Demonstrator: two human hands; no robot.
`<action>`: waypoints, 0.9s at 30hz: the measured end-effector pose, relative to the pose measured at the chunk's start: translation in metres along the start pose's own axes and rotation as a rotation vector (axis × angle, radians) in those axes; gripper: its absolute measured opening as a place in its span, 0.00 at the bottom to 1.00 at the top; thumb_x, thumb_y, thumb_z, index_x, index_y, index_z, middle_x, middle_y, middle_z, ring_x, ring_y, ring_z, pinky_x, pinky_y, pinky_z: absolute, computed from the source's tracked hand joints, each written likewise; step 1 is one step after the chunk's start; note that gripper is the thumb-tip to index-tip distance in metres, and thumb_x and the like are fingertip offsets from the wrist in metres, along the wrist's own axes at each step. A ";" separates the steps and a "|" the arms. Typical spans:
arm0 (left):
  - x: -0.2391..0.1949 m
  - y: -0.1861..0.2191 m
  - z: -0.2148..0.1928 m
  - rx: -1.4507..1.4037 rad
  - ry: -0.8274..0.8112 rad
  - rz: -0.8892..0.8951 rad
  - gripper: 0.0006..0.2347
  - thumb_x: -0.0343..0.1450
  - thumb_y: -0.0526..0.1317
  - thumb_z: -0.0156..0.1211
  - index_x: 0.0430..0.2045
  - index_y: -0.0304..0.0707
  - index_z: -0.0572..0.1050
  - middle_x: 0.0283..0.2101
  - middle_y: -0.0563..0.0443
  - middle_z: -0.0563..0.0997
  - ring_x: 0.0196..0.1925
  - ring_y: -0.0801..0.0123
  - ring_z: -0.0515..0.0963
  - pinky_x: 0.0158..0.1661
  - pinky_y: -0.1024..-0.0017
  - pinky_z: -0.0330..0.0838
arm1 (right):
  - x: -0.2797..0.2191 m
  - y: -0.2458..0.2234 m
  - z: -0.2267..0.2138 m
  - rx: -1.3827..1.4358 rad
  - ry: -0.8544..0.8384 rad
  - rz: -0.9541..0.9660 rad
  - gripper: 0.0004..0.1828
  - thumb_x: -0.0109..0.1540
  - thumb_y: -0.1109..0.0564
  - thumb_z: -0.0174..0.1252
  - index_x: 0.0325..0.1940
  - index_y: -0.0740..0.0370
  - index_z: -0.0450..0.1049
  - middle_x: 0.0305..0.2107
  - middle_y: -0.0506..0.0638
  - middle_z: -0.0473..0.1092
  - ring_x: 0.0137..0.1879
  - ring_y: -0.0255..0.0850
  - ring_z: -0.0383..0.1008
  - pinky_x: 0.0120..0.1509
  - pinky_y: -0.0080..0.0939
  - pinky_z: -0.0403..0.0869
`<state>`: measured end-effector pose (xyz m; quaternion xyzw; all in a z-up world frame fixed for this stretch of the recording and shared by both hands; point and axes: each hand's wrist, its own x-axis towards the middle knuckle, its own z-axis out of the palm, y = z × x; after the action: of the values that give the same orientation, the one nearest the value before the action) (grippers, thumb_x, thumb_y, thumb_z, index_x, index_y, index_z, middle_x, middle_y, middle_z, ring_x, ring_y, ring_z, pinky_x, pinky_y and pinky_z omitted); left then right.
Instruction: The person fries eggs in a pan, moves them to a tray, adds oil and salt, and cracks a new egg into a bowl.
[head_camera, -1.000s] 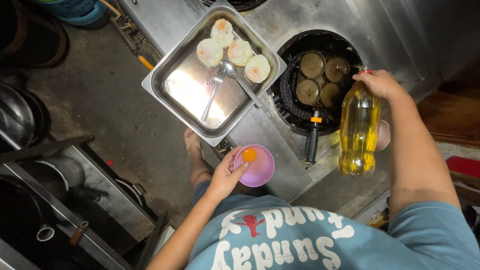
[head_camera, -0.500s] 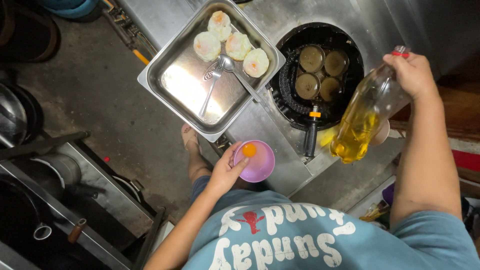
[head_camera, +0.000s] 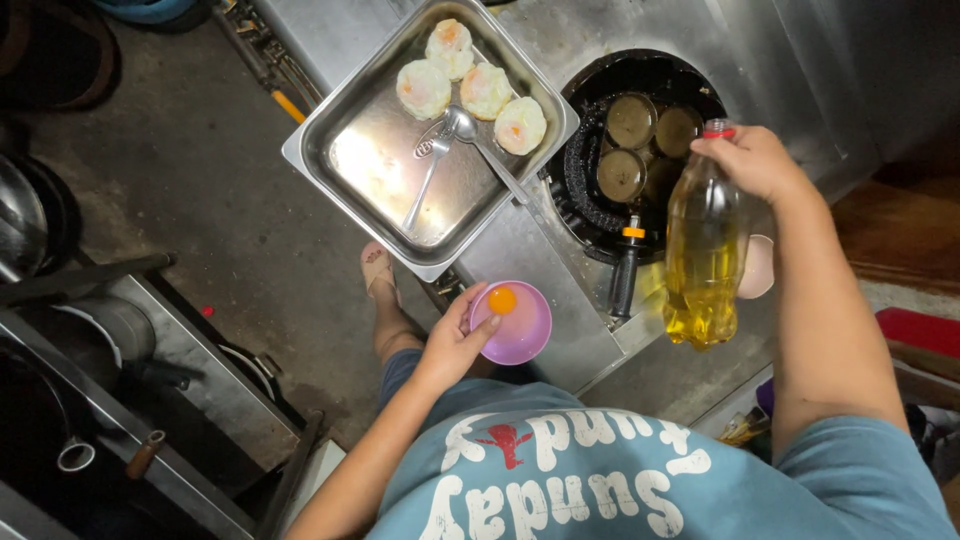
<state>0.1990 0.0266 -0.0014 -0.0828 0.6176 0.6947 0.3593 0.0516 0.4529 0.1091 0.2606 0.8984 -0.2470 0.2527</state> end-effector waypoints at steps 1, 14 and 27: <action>0.000 0.000 -0.001 0.000 0.003 -0.009 0.29 0.69 0.46 0.63 0.67 0.41 0.64 0.64 0.52 0.74 0.63 0.71 0.75 0.63 0.73 0.69 | 0.001 -0.005 0.003 -0.002 -0.015 0.021 0.21 0.71 0.41 0.51 0.40 0.57 0.82 0.36 0.56 0.76 0.44 0.49 0.74 0.56 0.53 0.69; -0.001 -0.007 -0.013 -0.014 0.041 -0.019 0.29 0.69 0.47 0.63 0.66 0.43 0.66 0.62 0.54 0.76 0.60 0.75 0.76 0.62 0.76 0.69 | 0.040 -0.004 0.022 -0.087 -0.066 0.066 0.31 0.71 0.36 0.52 0.29 0.66 0.77 0.27 0.58 0.71 0.37 0.49 0.71 0.47 0.50 0.67; 0.003 -0.008 -0.015 0.014 0.033 -0.003 0.28 0.69 0.48 0.63 0.66 0.44 0.66 0.62 0.54 0.75 0.62 0.74 0.75 0.62 0.74 0.69 | 0.045 -0.014 0.018 -0.096 -0.096 0.099 0.29 0.70 0.39 0.53 0.33 0.68 0.80 0.31 0.60 0.76 0.41 0.52 0.74 0.52 0.51 0.69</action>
<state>0.1972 0.0137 -0.0129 -0.0926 0.6283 0.6882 0.3509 0.0162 0.4471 0.0736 0.2801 0.8822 -0.2030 0.3195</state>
